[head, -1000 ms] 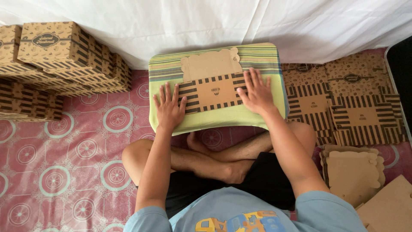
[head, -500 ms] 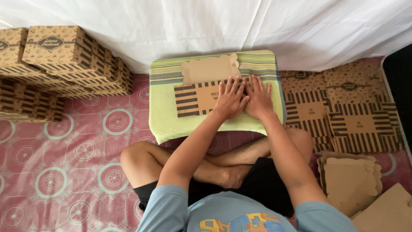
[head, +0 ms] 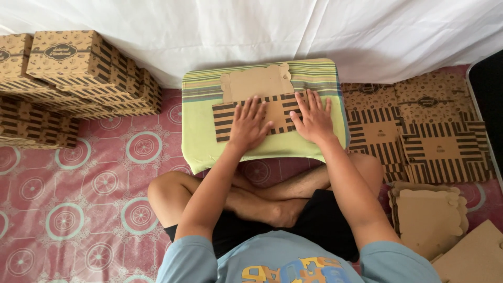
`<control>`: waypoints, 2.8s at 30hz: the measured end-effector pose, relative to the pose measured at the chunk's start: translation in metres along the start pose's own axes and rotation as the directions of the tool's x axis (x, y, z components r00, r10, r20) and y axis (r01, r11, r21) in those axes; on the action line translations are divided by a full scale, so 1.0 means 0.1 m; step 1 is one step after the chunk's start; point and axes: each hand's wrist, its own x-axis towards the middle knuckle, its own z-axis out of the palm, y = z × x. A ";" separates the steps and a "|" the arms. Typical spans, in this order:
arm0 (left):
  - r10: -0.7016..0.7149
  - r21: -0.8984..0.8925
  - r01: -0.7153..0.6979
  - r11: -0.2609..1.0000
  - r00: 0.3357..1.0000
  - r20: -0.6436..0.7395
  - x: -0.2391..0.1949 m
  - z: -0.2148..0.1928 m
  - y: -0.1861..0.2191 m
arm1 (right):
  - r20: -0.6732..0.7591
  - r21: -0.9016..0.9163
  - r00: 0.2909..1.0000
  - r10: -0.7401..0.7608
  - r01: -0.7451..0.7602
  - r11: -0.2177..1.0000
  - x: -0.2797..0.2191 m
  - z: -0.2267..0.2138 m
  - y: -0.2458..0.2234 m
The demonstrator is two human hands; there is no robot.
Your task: The person assembles flat cardboard pieces into small boxes by folding and interlocking the tabs. They work on a cushion placed on the floor, handling multiple pre-cut cardboard sheets and stacking the finished boxes.
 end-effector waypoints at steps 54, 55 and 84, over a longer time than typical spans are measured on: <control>-0.207 -0.083 0.209 0.974 0.978 0.035 -0.44 -0.15 -0.61 | -0.095 0.007 0.995 0.001 0.000 1.000 -0.02 0.04 0.01; -0.208 -0.082 0.210 0.974 0.978 0.034 -0.48 -0.17 -0.63 | -0.096 0.007 0.995 -0.001 0.002 1.000 -0.01 0.05 0.02; -0.436 -0.037 0.436 0.899 0.900 -0.001 -0.79 -0.21 -0.96 | 0.057 -0.003 0.905 -0.421 0.422 0.907 0.22 0.24 -1.69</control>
